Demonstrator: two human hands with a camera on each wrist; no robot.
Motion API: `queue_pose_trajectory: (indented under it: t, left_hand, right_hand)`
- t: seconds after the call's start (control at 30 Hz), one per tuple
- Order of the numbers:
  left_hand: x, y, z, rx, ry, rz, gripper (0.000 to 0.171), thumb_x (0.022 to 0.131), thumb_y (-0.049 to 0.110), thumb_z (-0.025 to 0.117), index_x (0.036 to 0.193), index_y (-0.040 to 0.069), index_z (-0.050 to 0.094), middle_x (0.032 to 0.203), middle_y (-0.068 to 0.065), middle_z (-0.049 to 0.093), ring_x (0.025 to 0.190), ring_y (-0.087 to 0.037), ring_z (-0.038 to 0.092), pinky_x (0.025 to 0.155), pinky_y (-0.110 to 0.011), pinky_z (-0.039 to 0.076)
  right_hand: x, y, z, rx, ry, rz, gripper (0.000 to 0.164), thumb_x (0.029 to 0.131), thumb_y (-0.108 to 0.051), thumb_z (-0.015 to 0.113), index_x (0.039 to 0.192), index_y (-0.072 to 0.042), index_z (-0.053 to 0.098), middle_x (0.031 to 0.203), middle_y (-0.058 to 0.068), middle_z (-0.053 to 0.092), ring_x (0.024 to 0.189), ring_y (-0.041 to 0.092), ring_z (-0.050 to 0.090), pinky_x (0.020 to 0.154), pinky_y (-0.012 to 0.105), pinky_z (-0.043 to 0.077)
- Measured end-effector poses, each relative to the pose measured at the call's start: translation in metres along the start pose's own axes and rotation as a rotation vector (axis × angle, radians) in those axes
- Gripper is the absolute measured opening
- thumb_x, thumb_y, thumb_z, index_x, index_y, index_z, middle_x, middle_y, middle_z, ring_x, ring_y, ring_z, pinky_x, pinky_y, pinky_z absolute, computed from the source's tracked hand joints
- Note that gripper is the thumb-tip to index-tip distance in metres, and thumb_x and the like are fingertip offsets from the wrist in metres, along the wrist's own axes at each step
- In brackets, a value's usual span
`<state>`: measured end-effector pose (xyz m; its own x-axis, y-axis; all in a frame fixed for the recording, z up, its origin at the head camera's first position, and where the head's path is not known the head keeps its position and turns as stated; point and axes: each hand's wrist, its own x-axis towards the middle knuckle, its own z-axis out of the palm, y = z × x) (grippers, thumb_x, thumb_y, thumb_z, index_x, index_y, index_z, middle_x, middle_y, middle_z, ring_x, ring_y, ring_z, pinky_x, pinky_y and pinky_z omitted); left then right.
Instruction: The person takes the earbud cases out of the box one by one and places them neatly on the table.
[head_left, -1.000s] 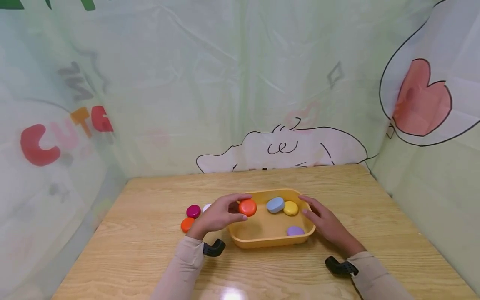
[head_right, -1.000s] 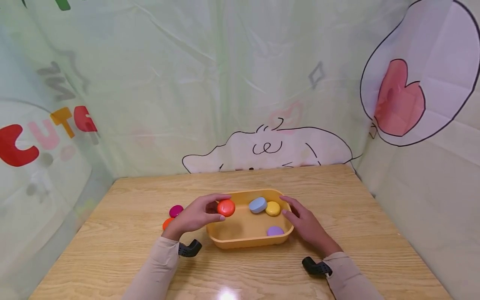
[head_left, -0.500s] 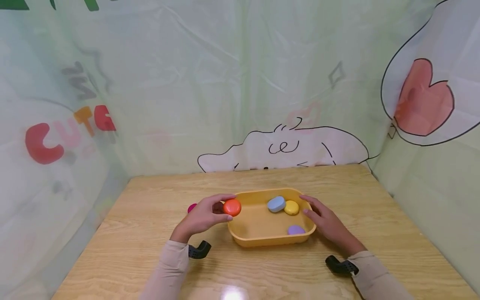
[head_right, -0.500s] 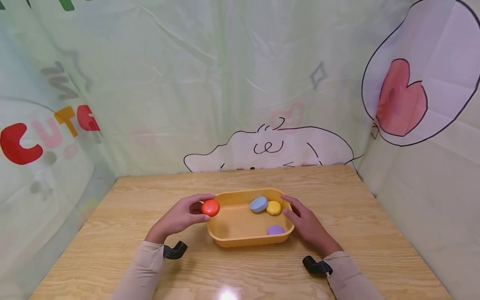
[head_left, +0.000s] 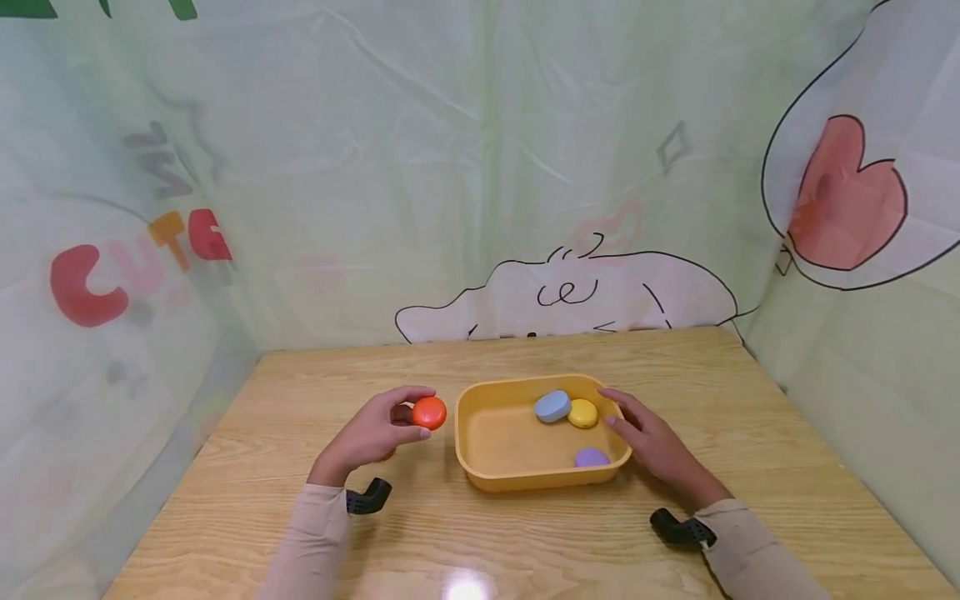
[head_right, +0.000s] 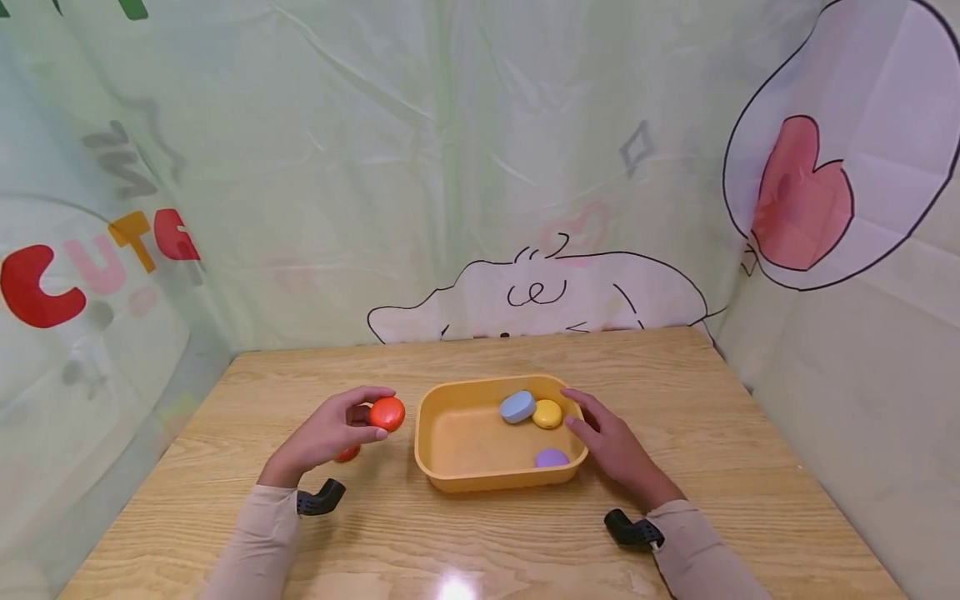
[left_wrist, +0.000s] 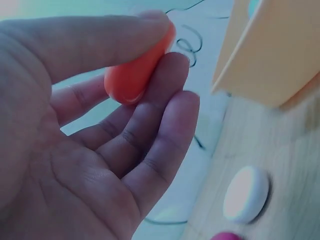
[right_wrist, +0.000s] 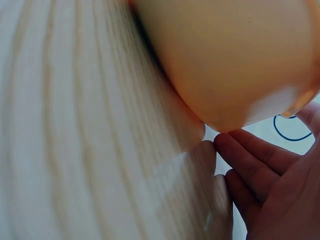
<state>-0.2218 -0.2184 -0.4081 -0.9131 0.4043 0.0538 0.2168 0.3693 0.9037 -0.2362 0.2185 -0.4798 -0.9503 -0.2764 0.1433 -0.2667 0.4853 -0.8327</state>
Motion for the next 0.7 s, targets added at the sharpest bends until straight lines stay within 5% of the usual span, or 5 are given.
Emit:
queue_pose_trajectory:
  t: [0.2,0.7]
  left_hand:
    - [-0.005,-0.008,-0.014,-0.031,0.032,-0.052,0.055,0.089,0.012,0.076,0.14,0.009,0.055,0.128,-0.009,0.061,0.106,-0.024,0.065,0.088,-0.037,0.054]
    - [-0.004,-0.041,-0.024,0.119,0.012,-0.131,0.048,0.085,0.007,0.078,0.13,0.012,0.062,0.115,-0.006,0.064,0.1,-0.024,0.06,0.089,-0.038,0.05]
  right_hand:
    - [0.001,-0.001,0.0,-0.004,0.001,-0.008,0.052,0.106,-0.03,0.051,0.154,-0.014,0.037,0.16,0.018,0.029,0.146,0.046,0.022,0.111,0.065,0.022]
    - [-0.001,-0.001,0.0,-0.001,-0.002,-0.005,0.052,0.106,-0.029,0.051,0.154,-0.014,0.036,0.16,0.019,0.028,0.146,0.047,0.023,0.111,0.065,0.023]
